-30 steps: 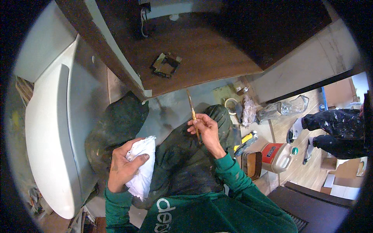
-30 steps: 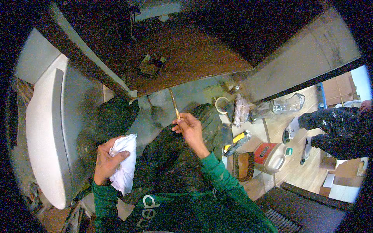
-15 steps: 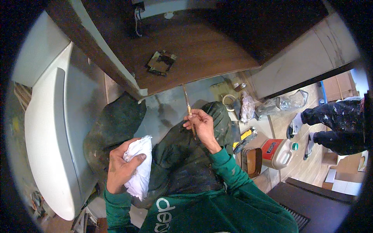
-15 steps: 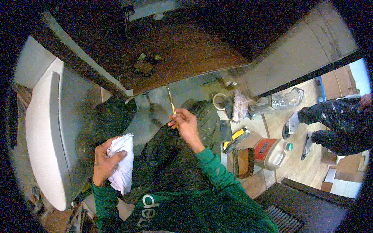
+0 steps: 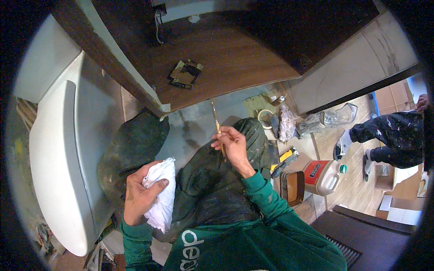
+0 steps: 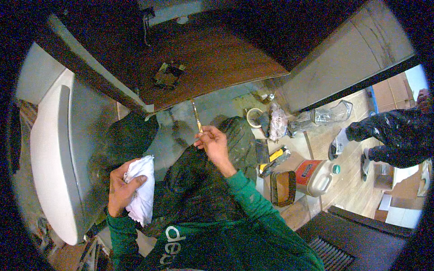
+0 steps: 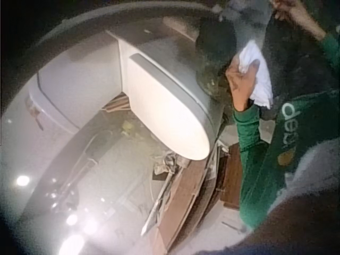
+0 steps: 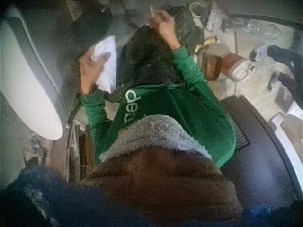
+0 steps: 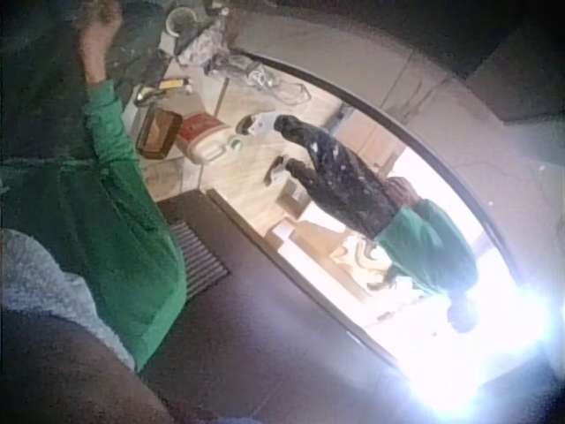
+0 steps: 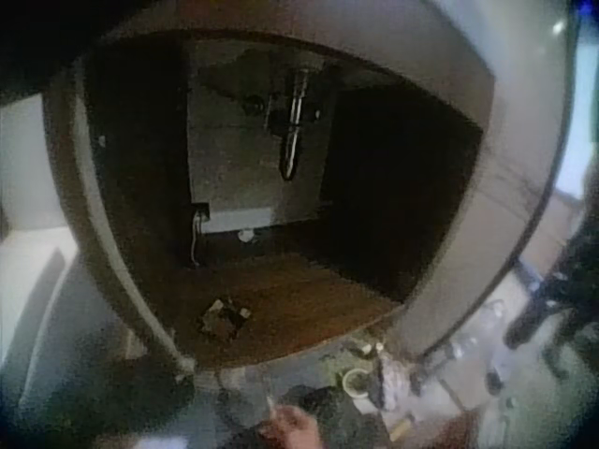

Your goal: The person applies a finish to the edges of a bathroom vanity cabinet using a small brush and wipes the surface with a cloth. They then apply masking tape along the top edge of the cabinet.

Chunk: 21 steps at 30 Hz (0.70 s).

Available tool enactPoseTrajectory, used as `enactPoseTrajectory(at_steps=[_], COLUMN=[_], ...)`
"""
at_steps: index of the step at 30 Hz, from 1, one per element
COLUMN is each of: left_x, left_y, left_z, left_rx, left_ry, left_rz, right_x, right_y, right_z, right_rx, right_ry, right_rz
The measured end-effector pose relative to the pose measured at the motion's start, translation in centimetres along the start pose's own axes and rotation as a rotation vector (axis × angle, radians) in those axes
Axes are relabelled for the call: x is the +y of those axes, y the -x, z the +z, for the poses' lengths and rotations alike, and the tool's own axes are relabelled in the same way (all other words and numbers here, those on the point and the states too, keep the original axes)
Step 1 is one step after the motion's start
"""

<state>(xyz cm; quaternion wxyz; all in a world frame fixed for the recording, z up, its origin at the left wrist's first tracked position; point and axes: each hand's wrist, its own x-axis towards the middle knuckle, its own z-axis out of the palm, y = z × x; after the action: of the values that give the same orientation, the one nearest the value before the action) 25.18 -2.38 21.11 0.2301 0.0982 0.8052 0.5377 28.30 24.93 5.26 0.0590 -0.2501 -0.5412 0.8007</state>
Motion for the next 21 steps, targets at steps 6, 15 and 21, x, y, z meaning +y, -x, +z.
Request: enactPoseTrajectory(at_steps=[6, 15, 21], left_x=[-0.09, -0.10, -0.24], left_y=[-0.03, 0.04, 0.04], left_z=[-0.07, 0.05, 0.05], left_rx=[-0.001, 0.003, 0.009], left_ry=[-0.014, 0.029, 0.009], left_rz=[-0.022, -0.039, -0.028], right_x=[0.36, 0.00, 0.27], right_y=[0.96, 0.09, 1.03], right_z=[0.49, 0.08, 0.65], right_rx=[-0.038, 0.039, 0.002], right_ry=[0.030, 0.028, 0.022], right_rz=[0.023, -0.005, 0.038])
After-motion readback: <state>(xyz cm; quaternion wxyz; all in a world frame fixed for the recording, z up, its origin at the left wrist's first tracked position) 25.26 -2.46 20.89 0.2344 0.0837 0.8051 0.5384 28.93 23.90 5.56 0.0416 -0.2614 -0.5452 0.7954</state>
